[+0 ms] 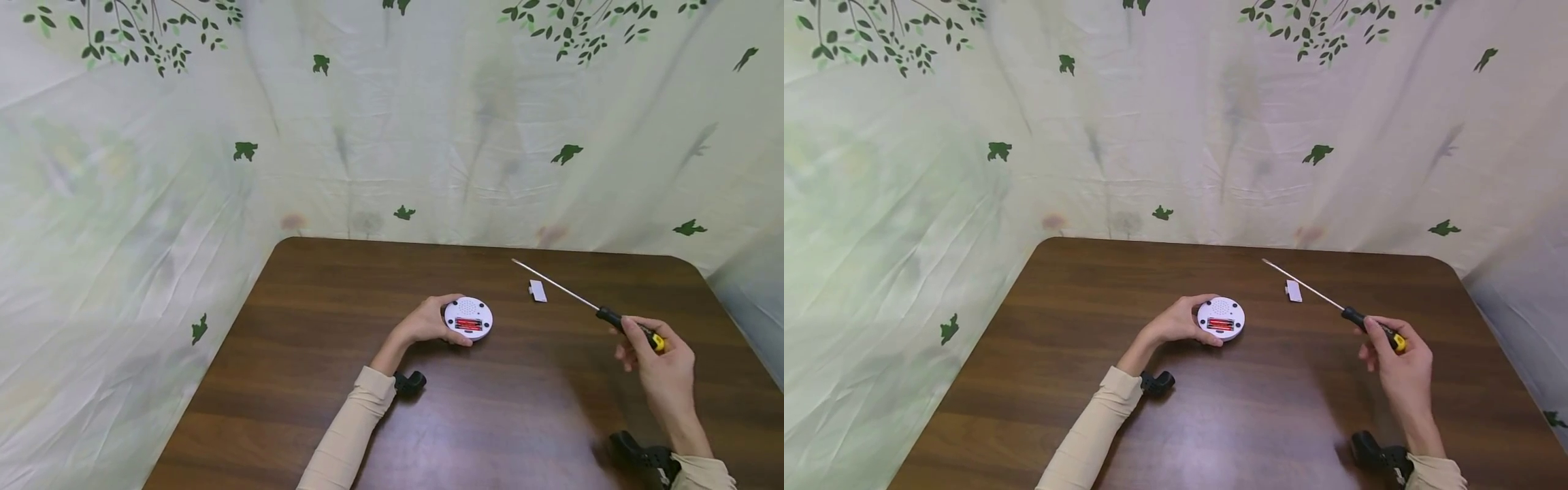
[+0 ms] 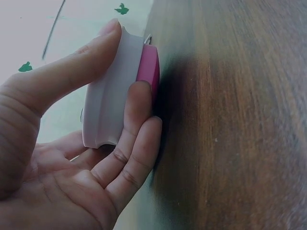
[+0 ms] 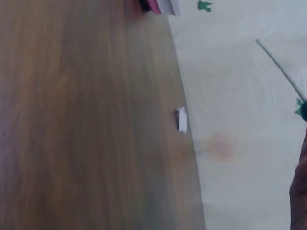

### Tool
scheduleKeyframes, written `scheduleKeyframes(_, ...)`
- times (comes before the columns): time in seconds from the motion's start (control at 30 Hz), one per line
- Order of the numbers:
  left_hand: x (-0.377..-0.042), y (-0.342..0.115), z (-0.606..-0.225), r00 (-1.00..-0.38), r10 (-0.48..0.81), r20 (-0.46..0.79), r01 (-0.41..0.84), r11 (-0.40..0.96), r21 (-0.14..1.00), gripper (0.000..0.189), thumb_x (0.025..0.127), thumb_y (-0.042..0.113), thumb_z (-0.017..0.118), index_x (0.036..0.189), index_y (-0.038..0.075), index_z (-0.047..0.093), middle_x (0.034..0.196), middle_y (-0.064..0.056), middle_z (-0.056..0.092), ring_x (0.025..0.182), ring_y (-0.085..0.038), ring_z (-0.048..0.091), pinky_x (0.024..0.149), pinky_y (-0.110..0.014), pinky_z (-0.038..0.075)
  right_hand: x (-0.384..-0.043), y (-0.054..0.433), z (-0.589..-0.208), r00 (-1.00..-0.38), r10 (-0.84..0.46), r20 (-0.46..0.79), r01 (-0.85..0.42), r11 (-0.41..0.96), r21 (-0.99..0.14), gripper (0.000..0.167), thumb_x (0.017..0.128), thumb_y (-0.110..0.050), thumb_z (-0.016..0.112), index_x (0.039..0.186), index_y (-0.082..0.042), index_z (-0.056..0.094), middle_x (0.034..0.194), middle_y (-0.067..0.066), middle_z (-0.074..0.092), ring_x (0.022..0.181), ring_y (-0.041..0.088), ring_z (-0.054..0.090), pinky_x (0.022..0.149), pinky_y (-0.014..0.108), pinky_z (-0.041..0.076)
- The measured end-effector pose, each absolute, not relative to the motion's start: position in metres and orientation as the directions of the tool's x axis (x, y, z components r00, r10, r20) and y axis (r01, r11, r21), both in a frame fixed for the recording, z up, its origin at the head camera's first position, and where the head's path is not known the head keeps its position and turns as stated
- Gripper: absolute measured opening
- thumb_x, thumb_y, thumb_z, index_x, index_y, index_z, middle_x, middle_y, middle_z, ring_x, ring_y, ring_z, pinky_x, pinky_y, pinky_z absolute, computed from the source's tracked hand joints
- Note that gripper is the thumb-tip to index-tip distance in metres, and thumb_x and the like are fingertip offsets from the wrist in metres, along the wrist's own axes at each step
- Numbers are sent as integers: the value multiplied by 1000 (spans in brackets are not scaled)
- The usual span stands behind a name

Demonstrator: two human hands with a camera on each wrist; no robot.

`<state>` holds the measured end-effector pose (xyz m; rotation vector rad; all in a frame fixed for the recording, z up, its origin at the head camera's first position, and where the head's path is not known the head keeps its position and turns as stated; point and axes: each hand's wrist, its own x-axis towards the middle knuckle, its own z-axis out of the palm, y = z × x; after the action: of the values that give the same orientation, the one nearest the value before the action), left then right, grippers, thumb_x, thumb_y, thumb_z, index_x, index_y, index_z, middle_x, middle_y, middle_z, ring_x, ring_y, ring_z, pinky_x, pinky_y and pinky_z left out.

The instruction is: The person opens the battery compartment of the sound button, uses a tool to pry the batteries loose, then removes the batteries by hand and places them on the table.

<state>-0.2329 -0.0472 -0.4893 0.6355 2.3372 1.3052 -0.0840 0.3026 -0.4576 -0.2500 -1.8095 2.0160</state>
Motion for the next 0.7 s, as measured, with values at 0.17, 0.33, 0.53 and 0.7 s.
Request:
scheduleKeyframes(0.17, -233, -47, -491, -820, 565, -97, 210, 453, 866, 95, 67, 20, 99, 149, 9, 54, 136, -8, 67, 118, -12, 59, 109, -30, 47, -93, 293, -461, -948, 253, 194, -195, 21, -981, 17, 100, -3, 65, 117, -5, 66, 82, -4, 73, 62, 10, 64, 52, 19, 53)
scheduleKeyframes(0.33, -233, -47, -491, -819, 567, -92, 216, 452, 865, 94, 67, 21, 99, 149, 10, 55, 134, -6, 68, 116, -11, 60, 107, -29, 48, -100, 292, -459, -975, 100, 196, -192, 49, -980, 19, 102, 0, 61, 120, -3, 62, 81, -2, 68, 63, 12, 61, 57, 21, 55)
scheduleKeyframes(0.53, -233, -47, -491, -818, 565, -106, 194, 444, 875, 95, 67, 21, 100, 149, 11, 55, 134, -6, 68, 115, -11, 58, 107, -31, 47, -106, 304, -453, -983, -48, 176, -181, 107, -978, 21, 103, 2, 58, 124, 3, 59, 81, 2, 65, 63, 17, 59, 62, 24, 55)
scheduleKeyframes(0.7, -232, -50, -490, -817, 567, -104, 189, 434, 881, 94, 67, 20, 100, 149, 11, 55, 134, -6, 68, 113, -10, 58, 105, -29, 47, -114, 308, -444, -986, -78, 147, -157, 132, -979, 17, 104, 0, 57, 121, 1, 60, 80, 3, 65, 64, 19, 60, 59, 29, 55)
